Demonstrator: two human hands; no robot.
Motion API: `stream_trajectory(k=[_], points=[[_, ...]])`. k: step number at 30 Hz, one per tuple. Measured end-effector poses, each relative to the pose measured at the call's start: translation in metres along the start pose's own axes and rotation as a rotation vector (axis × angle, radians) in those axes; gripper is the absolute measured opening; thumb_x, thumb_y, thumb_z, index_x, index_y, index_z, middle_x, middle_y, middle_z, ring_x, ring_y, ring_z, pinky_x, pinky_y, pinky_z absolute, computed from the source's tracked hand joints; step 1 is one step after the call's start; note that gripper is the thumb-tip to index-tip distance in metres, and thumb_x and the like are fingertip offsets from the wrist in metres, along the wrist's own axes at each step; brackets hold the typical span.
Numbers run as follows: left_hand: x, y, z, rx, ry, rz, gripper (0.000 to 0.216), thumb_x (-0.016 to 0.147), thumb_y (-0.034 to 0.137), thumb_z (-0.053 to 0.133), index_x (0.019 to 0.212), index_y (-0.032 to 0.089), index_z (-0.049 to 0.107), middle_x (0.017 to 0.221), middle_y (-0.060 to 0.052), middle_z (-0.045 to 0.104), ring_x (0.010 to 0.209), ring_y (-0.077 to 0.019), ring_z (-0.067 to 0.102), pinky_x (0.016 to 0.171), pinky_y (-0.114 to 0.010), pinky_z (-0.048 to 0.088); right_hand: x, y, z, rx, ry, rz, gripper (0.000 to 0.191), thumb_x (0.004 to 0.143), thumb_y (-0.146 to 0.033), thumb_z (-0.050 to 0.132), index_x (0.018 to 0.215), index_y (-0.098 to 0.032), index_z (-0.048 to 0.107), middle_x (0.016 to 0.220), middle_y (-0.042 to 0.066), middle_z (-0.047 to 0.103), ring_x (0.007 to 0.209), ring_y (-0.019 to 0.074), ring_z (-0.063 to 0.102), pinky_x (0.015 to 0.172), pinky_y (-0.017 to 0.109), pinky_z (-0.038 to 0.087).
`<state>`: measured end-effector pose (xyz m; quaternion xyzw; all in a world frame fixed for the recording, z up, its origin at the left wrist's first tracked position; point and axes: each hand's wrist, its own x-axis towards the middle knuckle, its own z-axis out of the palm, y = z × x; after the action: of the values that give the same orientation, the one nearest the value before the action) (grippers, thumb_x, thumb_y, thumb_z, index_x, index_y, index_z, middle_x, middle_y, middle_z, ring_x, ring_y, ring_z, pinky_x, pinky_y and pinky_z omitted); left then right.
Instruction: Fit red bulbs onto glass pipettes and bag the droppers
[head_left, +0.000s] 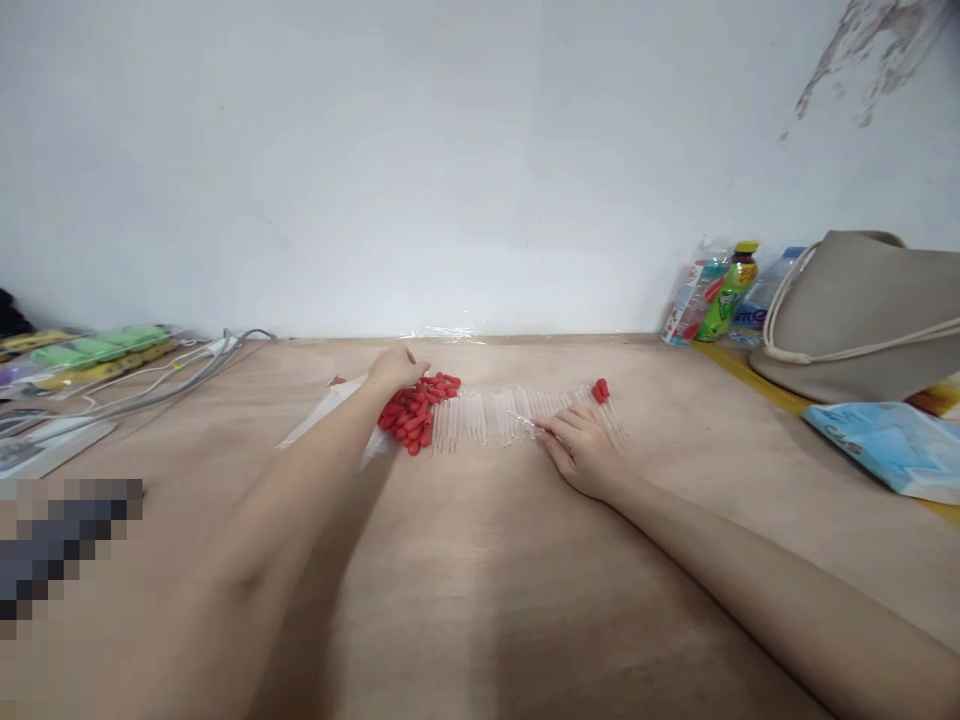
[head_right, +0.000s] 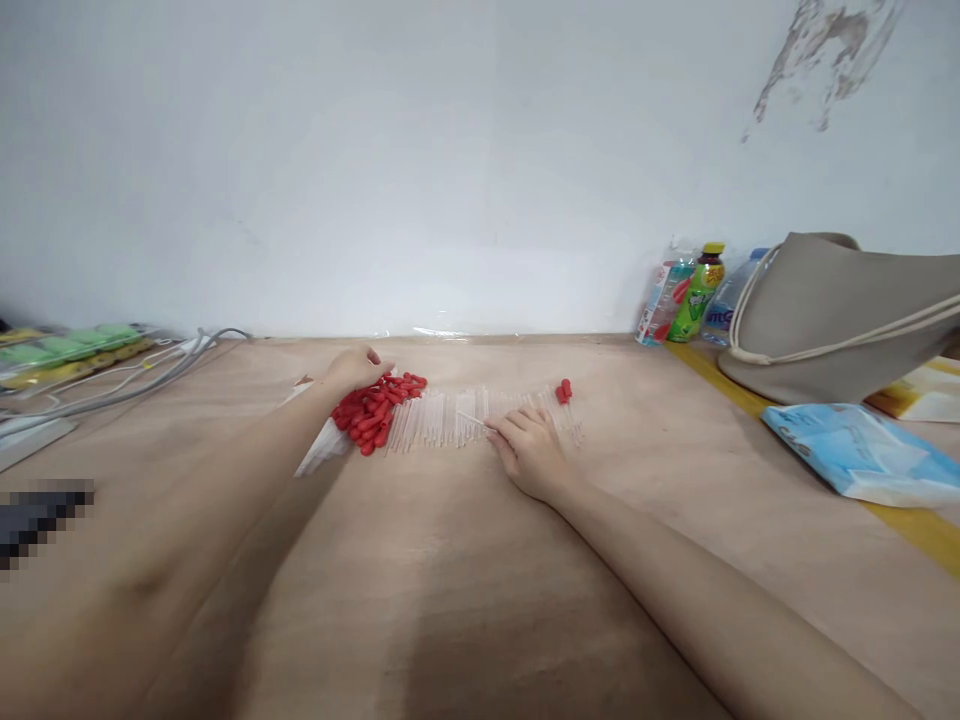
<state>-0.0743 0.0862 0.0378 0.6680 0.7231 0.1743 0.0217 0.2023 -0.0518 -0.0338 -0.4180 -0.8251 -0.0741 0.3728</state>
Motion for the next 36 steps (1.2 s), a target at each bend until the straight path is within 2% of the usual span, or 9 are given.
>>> stream_trajectory(k=[3,5,11,12,14,17,19,23,36], points=[[0.008,0.002,0.008,-0.007,-0.044,-0.021,0.023,0.064,0.037,0.063,0.07,0.015,0.062,0.075,-0.012,0.067,0.079,-0.0276,0.062,0.068,-0.032,0.044,0.0,-0.002,-0.001,0.001,-0.011,-0.005,0.023,0.088,-0.024,0.042,0.096,-0.019,0.062,0.076,0.008,0.062,0.077,0.0206,0.052,0.069,0.036,0.038],[0.01,0.001,0.01,-0.021,-0.028,-0.03,0.019,0.064,0.034,0.064,0.071,0.016,0.062,0.075,-0.011,0.067,0.08,-0.0267,0.062,0.069,-0.032,0.045,0.0,-0.002,-0.001,0.004,-0.014,-0.008,0.022,0.087,-0.024,0.042,0.095,-0.019,0.062,0.077,0.007,0.062,0.077,0.0204,0.052,0.07,0.036,0.038],[-0.009,0.002,-0.002,-0.113,0.18,0.03,0.03,0.081,0.034,0.046,0.104,0.016,0.054,0.095,-0.008,0.064,0.089,-0.021,0.058,0.076,-0.03,0.043,0.0,-0.002,0.001,0.023,-0.013,-0.012,0.02,0.086,-0.023,0.044,0.093,-0.019,0.062,0.079,0.007,0.062,0.078,0.0192,0.053,0.071,0.034,0.038],[-0.021,0.004,-0.004,-0.144,0.214,0.075,0.032,0.084,0.034,0.042,0.109,0.017,0.051,0.095,-0.007,0.063,0.087,-0.0189,0.058,0.077,-0.029,0.043,0.0,-0.002,0.001,0.032,-0.007,-0.011,0.019,0.086,-0.024,0.044,0.092,-0.018,0.062,0.08,0.007,0.062,0.078,0.019,0.053,0.071,0.034,0.038],[-0.052,0.01,-0.005,-0.306,0.25,0.314,0.031,0.085,0.033,0.042,0.109,0.016,0.052,0.093,-0.006,0.063,0.078,-0.0163,0.059,0.073,-0.028,0.044,0.0,-0.002,0.0,0.056,0.001,-0.009,0.019,0.086,-0.025,0.044,0.091,-0.018,0.061,0.08,0.007,0.062,0.078,0.0182,0.055,0.07,0.033,0.038],[-0.108,0.02,0.003,-0.417,0.142,0.63,0.021,0.084,0.031,0.047,0.094,0.018,0.06,0.089,-0.004,0.063,0.082,-0.0166,0.057,0.073,-0.028,0.044,-0.001,-0.002,-0.001,0.07,0.007,-0.006,0.019,0.087,-0.028,0.044,0.086,-0.018,0.06,0.077,0.005,0.063,0.071,0.0157,0.057,0.07,0.031,0.037],[-0.139,0.024,0.013,-0.435,0.041,0.73,0.017,0.084,0.029,0.048,0.089,0.018,0.061,0.084,-0.004,0.061,0.078,-0.0159,0.056,0.071,-0.028,0.044,-0.002,-0.002,-0.001,0.067,0.011,0.001,0.02,0.087,-0.029,0.043,0.085,-0.018,0.06,0.074,0.004,0.063,0.064,0.0138,0.056,0.069,0.03,0.036],[-0.165,0.027,0.029,-0.487,0.012,0.673,0.014,0.083,0.03,0.05,0.083,0.018,0.057,0.081,-0.002,0.058,0.071,-0.0136,0.053,0.061,-0.026,0.043,-0.005,-0.003,0.0,0.11,0.034,-0.002,0.021,0.088,-0.028,0.041,0.094,-0.019,0.059,0.074,0.003,0.065,0.058,0.0119,0.054,0.069,0.03,0.035],[-0.165,0.025,0.03,-0.558,0.017,0.687,0.011,0.084,0.027,0.049,0.089,0.018,0.054,0.082,-0.001,0.06,0.075,-0.013,0.055,0.064,-0.024,0.043,-0.006,-0.016,-0.003,0.2,-0.052,-0.109,0.015,0.087,-0.023,0.043,0.094,-0.018,0.056,0.081,0.003,0.065,0.065,0.0117,0.056,0.072,0.031,0.033]])
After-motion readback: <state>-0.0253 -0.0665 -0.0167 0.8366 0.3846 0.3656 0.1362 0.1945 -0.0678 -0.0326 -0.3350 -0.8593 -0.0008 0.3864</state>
